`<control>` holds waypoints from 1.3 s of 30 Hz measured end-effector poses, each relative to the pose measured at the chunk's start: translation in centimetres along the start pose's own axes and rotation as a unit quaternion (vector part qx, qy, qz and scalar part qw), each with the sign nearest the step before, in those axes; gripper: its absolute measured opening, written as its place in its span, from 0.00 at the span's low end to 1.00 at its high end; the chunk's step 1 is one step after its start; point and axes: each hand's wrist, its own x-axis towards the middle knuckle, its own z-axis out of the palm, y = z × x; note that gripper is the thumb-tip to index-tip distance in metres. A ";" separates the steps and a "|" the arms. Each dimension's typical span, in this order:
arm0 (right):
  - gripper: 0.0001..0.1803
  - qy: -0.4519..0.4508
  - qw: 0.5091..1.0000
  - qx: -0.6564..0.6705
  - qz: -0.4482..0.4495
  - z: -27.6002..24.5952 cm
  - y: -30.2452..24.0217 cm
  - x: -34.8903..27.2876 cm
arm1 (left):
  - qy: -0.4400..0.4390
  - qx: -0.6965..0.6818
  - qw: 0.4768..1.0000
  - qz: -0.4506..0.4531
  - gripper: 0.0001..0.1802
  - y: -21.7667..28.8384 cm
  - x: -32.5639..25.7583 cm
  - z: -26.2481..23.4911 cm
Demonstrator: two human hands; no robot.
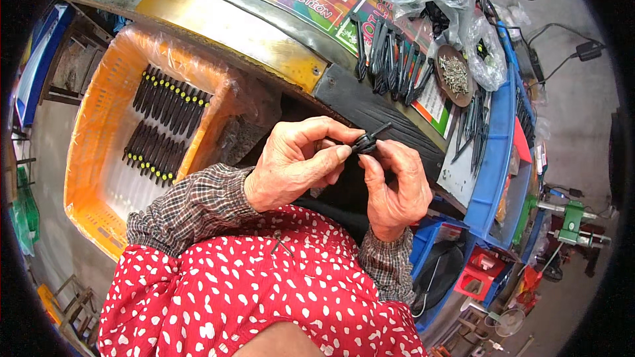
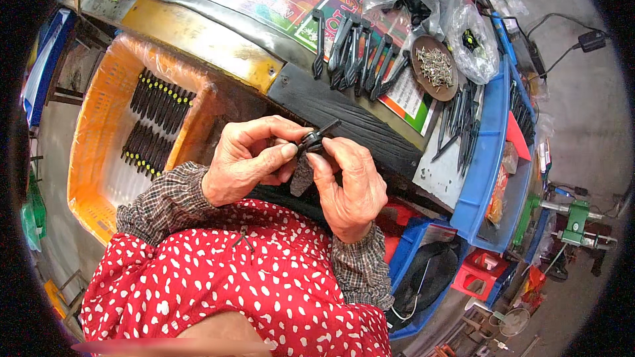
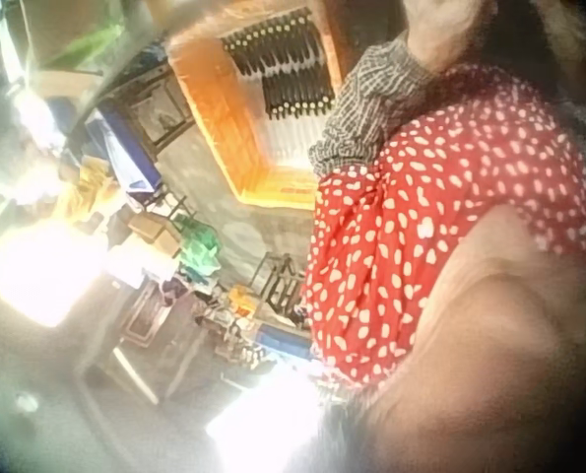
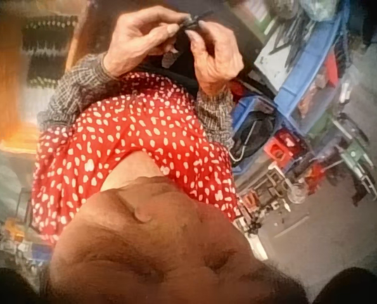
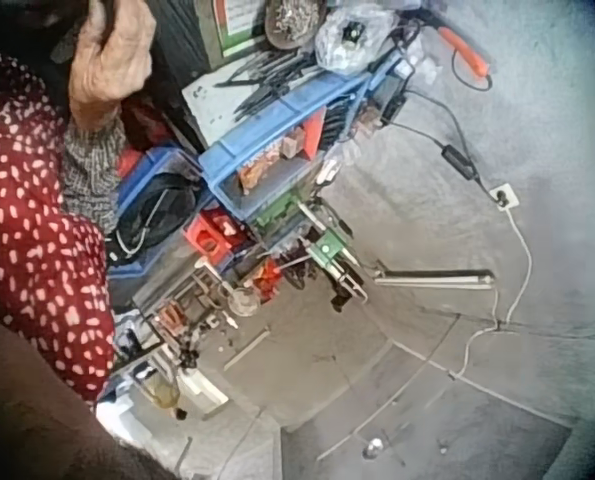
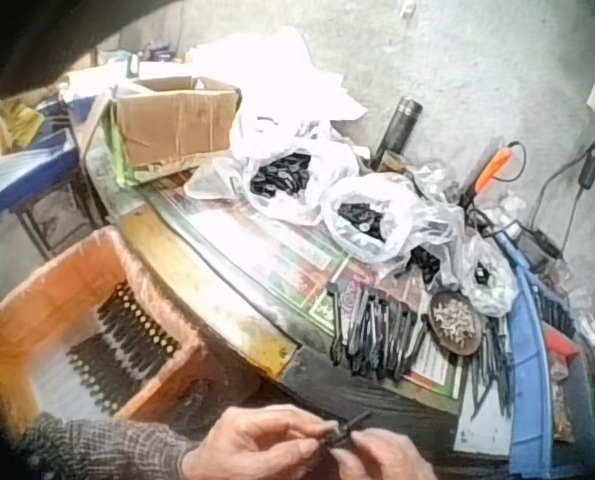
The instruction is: The person assembles small black plastic components by hand at a workshop bench, using tweezers and a small metal tool to manipulate screws and pins.
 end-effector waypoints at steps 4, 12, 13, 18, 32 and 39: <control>0.17 0.001 1.000 -0.007 0.000 0.2 0.0 -0.1 | 0.027 -0.034 0.999 -0.010 0.13 -0.1 -0.1 0.3; 0.19 0.015 1.000 -0.023 0.003 1.0 -0.2 -0.4 | 0.031 -0.044 0.999 0.000 0.13 -0.4 -0.1 0.2; 0.19 0.022 0.999 -0.030 -0.002 1.1 -0.3 -0.4 | 0.035 -0.035 0.999 0.007 0.13 -0.3 -0.1 0.3; 0.19 0.049 0.999 -0.021 -0.009 1.8 0.0 -0.7 | 0.045 -0.045 0.998 0.013 0.12 -0.5 -0.1 0.4; 0.16 0.072 0.995 0.031 0.060 2.6 0.4 -1.1 | 0.052 -0.061 0.996 0.026 0.12 -1.0 -0.1 0.4; 0.14 0.066 0.994 0.044 0.070 2.8 0.5 -1.1 | 0.059 -0.071 0.995 0.039 0.11 -1.0 0.0 0.5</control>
